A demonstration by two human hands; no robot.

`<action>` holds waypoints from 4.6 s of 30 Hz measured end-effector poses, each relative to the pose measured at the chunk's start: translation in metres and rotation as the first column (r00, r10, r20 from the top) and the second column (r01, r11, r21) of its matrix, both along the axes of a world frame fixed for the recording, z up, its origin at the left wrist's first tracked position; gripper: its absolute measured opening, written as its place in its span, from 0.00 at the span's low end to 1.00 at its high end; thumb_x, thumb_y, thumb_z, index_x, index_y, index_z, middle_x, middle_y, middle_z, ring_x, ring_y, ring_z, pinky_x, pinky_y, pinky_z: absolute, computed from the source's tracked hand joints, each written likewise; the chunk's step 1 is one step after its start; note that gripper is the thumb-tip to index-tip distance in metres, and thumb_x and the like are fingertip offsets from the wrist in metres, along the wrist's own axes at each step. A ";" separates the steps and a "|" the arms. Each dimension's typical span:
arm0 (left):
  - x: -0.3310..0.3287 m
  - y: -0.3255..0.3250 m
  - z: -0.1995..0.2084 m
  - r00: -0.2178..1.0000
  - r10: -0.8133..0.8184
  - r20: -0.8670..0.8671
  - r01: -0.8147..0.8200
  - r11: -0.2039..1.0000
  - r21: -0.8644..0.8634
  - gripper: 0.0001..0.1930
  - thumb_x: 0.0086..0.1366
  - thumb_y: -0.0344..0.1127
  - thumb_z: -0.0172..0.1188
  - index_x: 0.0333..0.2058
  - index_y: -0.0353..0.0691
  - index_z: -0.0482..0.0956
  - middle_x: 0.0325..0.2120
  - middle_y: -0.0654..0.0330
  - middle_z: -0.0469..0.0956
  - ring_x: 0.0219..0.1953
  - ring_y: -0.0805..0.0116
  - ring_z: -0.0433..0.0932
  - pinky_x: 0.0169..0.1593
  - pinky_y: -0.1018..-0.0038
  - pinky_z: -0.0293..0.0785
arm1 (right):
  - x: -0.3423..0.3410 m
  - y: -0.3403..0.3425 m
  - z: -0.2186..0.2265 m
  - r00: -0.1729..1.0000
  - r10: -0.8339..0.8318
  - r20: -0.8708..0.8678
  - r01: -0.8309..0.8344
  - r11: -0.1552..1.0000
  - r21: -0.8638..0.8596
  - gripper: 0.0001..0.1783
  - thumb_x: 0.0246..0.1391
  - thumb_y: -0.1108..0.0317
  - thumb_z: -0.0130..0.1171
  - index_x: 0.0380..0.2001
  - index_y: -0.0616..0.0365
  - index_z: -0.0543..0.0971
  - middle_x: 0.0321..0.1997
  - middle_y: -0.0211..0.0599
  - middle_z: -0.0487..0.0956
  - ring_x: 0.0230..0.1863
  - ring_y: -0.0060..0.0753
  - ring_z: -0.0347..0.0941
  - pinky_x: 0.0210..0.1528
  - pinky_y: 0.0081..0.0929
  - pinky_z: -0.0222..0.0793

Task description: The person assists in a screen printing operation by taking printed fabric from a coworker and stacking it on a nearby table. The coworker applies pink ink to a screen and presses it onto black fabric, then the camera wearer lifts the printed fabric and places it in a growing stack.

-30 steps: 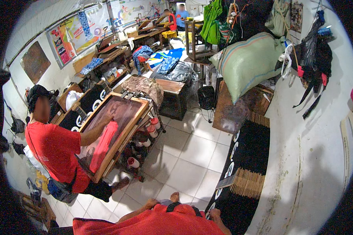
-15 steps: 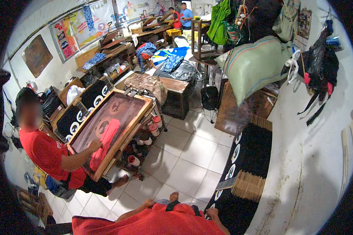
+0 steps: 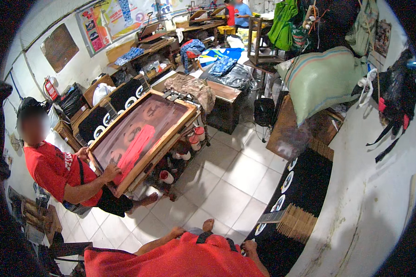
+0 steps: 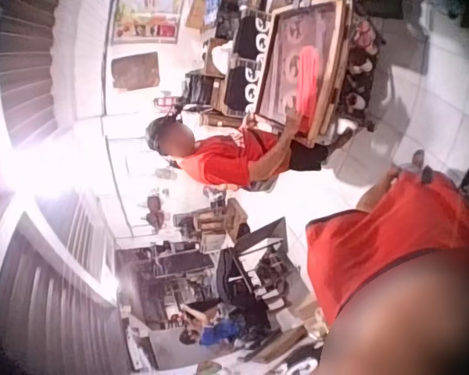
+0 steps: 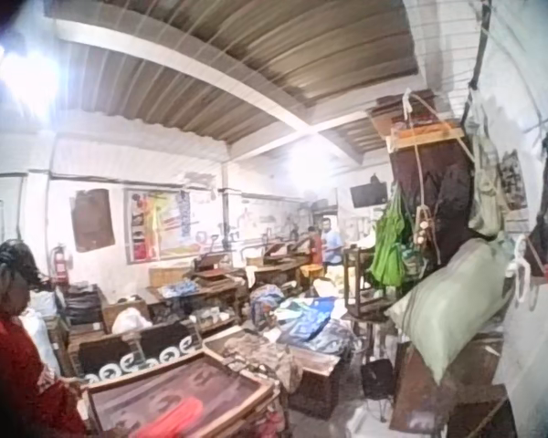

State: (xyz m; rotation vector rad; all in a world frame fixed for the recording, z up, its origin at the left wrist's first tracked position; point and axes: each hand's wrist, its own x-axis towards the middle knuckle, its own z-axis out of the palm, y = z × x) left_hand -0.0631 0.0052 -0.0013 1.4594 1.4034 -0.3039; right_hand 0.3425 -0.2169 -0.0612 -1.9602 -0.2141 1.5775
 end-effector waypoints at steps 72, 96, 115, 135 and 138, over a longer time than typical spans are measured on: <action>-0.063 0.254 -0.034 0.937 0.312 0.155 -0.274 0.934 -0.229 0.09 0.56 0.38 0.58 0.31 0.40 0.78 0.23 0.64 0.77 0.17 0.75 0.72 0.17 0.79 0.65 | -0.066 0.195 -0.047 0.906 -0.309 -0.288 0.370 0.910 0.186 0.21 0.50 0.56 0.44 0.45 0.55 0.68 0.33 0.43 0.74 0.28 0.46 0.71 0.19 0.34 0.66; -0.092 0.159 -0.068 0.479 0.845 0.237 -0.878 0.462 0.126 0.13 0.47 0.38 0.60 0.27 0.33 0.78 0.22 0.55 0.77 0.23 0.60 0.72 0.32 0.67 0.72 | 0.002 0.169 -0.040 0.941 -0.280 -0.188 0.310 0.938 0.155 0.10 0.49 0.73 0.42 0.31 0.63 0.74 0.26 0.41 0.76 0.19 0.32 0.71 0.18 0.24 0.65; -0.239 0.275 0.158 -0.050 0.770 0.636 -0.998 -0.025 -0.049 0.13 0.51 0.36 0.63 0.17 0.41 0.67 0.13 0.65 0.67 0.12 0.77 0.61 0.15 0.81 0.54 | -0.357 0.715 0.166 0.456 0.146 -0.878 0.391 0.854 0.344 0.19 0.47 0.62 0.60 0.42 0.52 0.67 0.39 0.30 0.72 0.45 0.35 0.66 0.55 0.39 0.55; -0.177 0.193 0.274 0.397 0.534 0.746 -0.906 0.100 0.411 0.18 0.55 0.34 0.61 0.42 0.32 0.70 0.33 0.62 0.72 0.33 0.74 0.68 0.37 0.78 0.63 | -0.161 0.331 0.227 0.560 -0.044 -0.827 0.579 0.735 0.353 0.16 0.34 0.80 0.59 0.32 0.57 0.73 0.30 0.35 0.74 0.33 0.35 0.73 0.40 0.36 0.70; -0.102 0.214 0.308 0.563 0.434 0.704 -0.826 0.263 0.499 0.19 0.55 0.34 0.61 0.43 0.30 0.71 0.36 0.58 0.74 0.37 0.73 0.70 0.43 0.78 0.65 | -0.126 0.248 0.256 0.553 -0.100 -0.827 0.652 0.670 0.355 0.16 0.32 0.81 0.60 0.29 0.56 0.72 0.25 0.32 0.72 0.27 0.33 0.72 0.35 0.34 0.70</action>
